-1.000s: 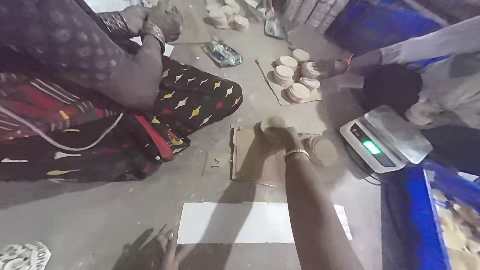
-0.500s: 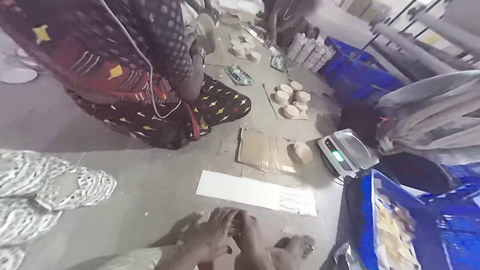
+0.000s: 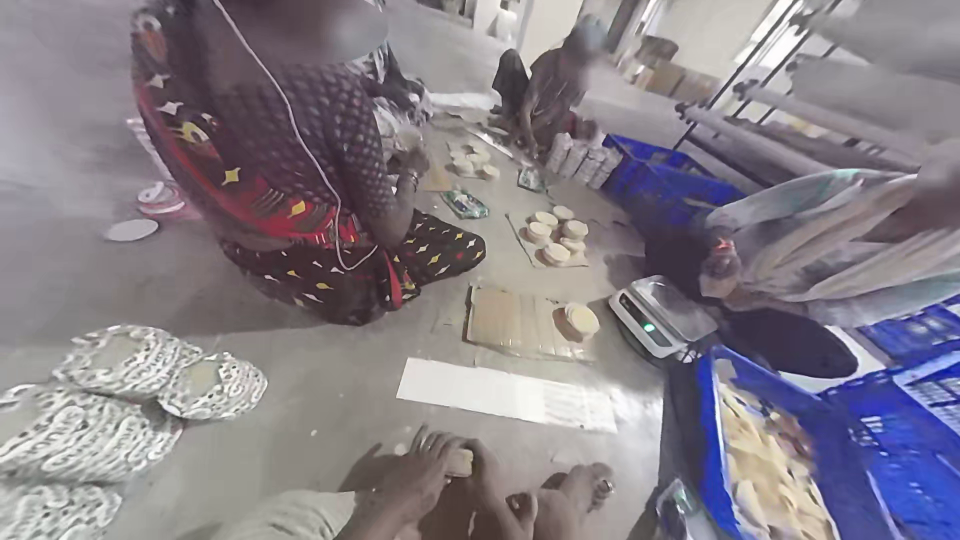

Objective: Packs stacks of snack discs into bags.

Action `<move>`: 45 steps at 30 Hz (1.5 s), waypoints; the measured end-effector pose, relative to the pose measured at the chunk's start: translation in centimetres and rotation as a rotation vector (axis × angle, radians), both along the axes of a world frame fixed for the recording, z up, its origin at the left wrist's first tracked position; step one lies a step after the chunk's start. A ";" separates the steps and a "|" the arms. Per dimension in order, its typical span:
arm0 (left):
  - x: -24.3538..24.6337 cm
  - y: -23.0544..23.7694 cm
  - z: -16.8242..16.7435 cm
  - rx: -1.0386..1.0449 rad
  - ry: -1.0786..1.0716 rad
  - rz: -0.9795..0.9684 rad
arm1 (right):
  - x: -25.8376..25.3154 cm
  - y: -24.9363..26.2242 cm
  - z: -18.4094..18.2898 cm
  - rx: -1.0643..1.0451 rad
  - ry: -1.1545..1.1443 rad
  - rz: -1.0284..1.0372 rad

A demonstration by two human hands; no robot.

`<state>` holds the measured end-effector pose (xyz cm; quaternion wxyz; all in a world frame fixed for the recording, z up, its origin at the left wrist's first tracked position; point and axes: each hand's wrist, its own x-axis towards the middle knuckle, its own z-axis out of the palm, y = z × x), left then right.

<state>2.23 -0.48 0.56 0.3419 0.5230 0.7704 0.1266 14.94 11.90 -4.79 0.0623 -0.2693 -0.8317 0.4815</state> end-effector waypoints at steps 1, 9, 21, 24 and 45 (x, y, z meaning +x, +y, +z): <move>0.0 0.3 -0.2 -0.033 0.009 0.003 | -0.3 0.0 -0.5 -0.006 -0.025 -0.008; -0.6 -0.2 -0.7 0.039 -0.036 0.075 | -0.6 1.0 -0.6 -0.061 0.078 0.076; -2.8 0.8 -1.1 0.219 -0.227 0.286 | -3.1 4.5 -0.1 -0.052 0.207 0.080; -5.0 1.7 -3.2 0.484 -0.305 0.663 | -5.7 8.9 -0.7 -0.007 0.446 0.035; -9.8 7.9 -1.3 -0.322 0.091 1.043 | -9.9 13.8 -4.8 0.234 0.349 0.122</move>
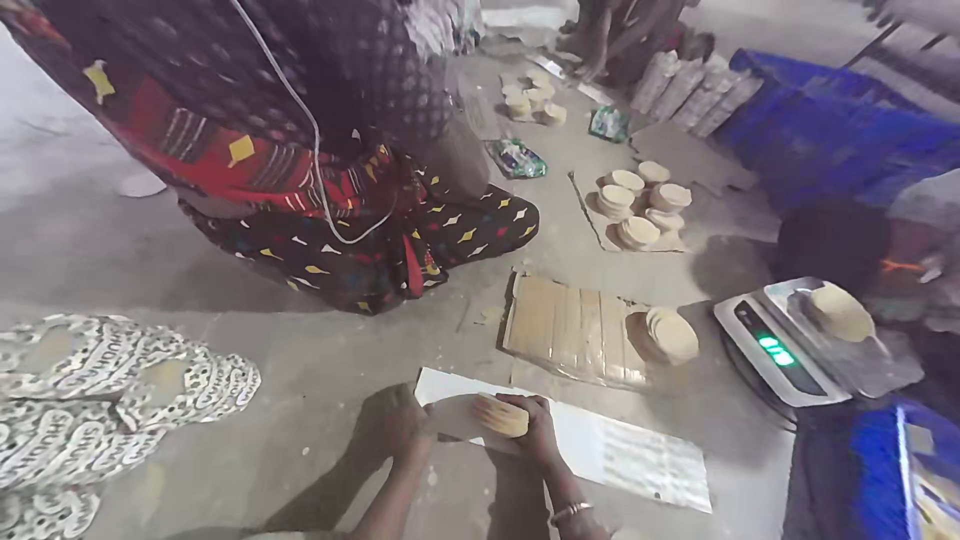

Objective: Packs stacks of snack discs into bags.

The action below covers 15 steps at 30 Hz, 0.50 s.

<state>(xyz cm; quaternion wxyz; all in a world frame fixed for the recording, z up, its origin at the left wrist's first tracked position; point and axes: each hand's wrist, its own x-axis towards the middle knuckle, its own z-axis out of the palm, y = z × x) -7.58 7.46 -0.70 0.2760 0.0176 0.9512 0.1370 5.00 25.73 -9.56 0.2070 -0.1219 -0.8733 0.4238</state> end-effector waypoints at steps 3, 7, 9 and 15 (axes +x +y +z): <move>0.7 -0.3 -1.7 0.032 0.058 0.080 | 0.4 0.1 -0.7 -0.022 0.059 -0.015; 0.9 -0.5 -2.1 0.070 0.161 0.011 | 0.5 -0.1 0.1 -0.223 0.117 -0.102; 0.8 -0.3 -1.0 0.036 0.095 0.012 | 0.7 0.0 0.2 -0.227 0.121 -0.100; 1.8 0.0 -3.0 0.000 0.192 0.015 | 0.3 -0.5 -0.2 -0.082 0.056 -0.001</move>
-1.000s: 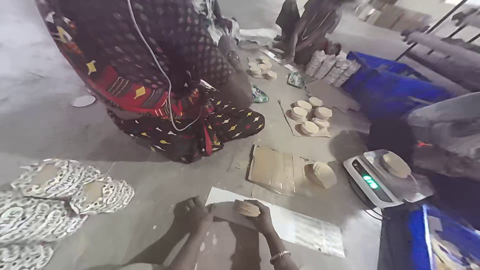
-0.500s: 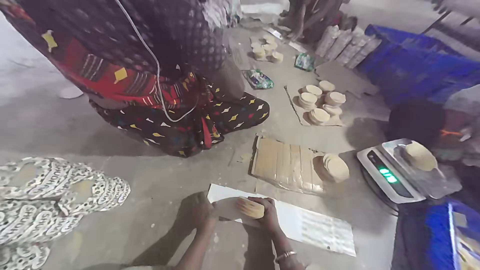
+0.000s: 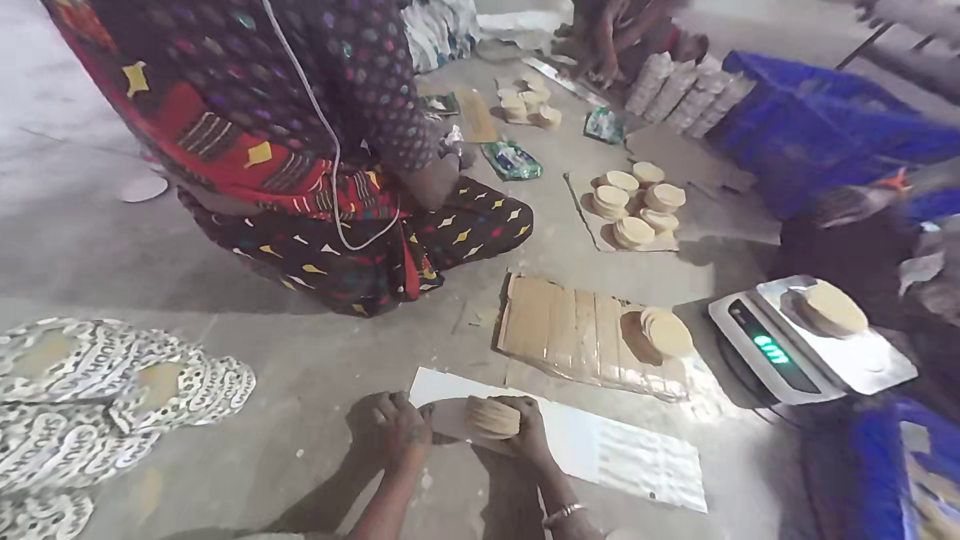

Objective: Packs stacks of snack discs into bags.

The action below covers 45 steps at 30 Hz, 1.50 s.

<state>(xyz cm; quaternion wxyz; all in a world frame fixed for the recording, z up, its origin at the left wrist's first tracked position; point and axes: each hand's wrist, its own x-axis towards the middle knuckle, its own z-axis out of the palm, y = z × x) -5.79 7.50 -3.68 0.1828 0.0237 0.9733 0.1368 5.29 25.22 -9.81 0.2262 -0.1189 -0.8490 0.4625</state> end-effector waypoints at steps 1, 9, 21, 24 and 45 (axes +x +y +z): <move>0.0 0.1 0.5 -0.008 -0.005 -0.032 | -0.1 0.1 0.1 0.023 -0.023 0.009; -0.3 0.0 0.1 0.037 -0.046 0.058 | 0.2 0.5 0.6 0.146 -0.120 0.024; -0.6 0.8 0.3 0.038 -0.105 0.032 | 0.1 0.6 -0.1 0.101 -0.075 -0.013; -0.6 0.3 0.5 0.417 -0.087 0.214 | 0.1 0.5 0.0 0.081 -0.057 -0.025; 1.9 0.7 -0.6 1.006 0.296 0.483 | 0.3 0.6 -0.8 0.129 0.012 -0.054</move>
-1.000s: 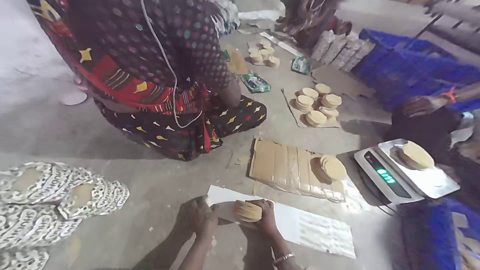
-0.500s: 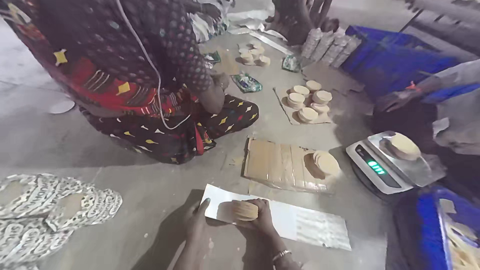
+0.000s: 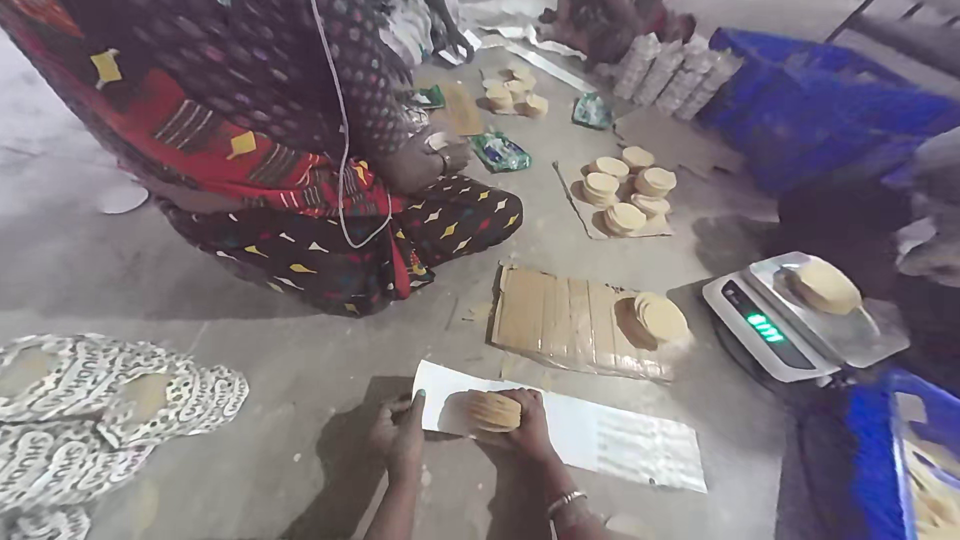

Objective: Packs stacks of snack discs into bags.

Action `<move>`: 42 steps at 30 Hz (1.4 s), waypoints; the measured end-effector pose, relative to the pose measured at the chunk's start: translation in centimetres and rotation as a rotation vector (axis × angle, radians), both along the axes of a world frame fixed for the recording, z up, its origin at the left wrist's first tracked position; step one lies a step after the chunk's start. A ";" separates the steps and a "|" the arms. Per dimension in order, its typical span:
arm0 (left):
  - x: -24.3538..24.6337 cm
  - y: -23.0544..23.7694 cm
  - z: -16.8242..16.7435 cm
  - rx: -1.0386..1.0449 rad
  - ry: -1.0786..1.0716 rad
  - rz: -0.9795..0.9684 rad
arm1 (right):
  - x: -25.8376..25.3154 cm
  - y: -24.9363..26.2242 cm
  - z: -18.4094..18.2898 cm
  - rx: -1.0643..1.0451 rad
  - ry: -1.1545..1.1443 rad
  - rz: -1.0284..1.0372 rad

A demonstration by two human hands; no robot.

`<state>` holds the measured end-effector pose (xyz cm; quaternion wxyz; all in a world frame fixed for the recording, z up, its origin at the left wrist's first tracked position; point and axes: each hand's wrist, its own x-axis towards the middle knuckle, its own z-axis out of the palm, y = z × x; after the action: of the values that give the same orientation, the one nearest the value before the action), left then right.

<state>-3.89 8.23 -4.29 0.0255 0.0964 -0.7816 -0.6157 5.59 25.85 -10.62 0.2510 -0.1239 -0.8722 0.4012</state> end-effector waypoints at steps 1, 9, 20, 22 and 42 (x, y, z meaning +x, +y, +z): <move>0.2 0.1 -0.1 0.058 0.001 -0.012 | 0.0 0.0 -0.1 0.002 0.006 -0.001; 1.4 1.0 -2.8 0.411 -0.461 -0.151 | 0.0 0.0 0.4 -0.039 -0.063 0.010; 2.4 0.2 -2.8 -0.309 0.524 -1.063 | 0.3 0.1 0.3 -0.058 -0.016 0.014; 2.1 -0.2 -1.6 -0.355 0.474 -1.126 | 0.3 0.2 0.4 -0.053 -0.023 0.027; -3.7 2.9 2.5 -0.657 0.336 -1.404 | 0.2 0.7 1.6 -0.141 -0.250 0.117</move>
<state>-7.56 11.09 -1.75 -0.2240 -0.5258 -0.7871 -0.2318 5.78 26.53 -9.01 0.1074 -0.1389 -0.8721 0.4568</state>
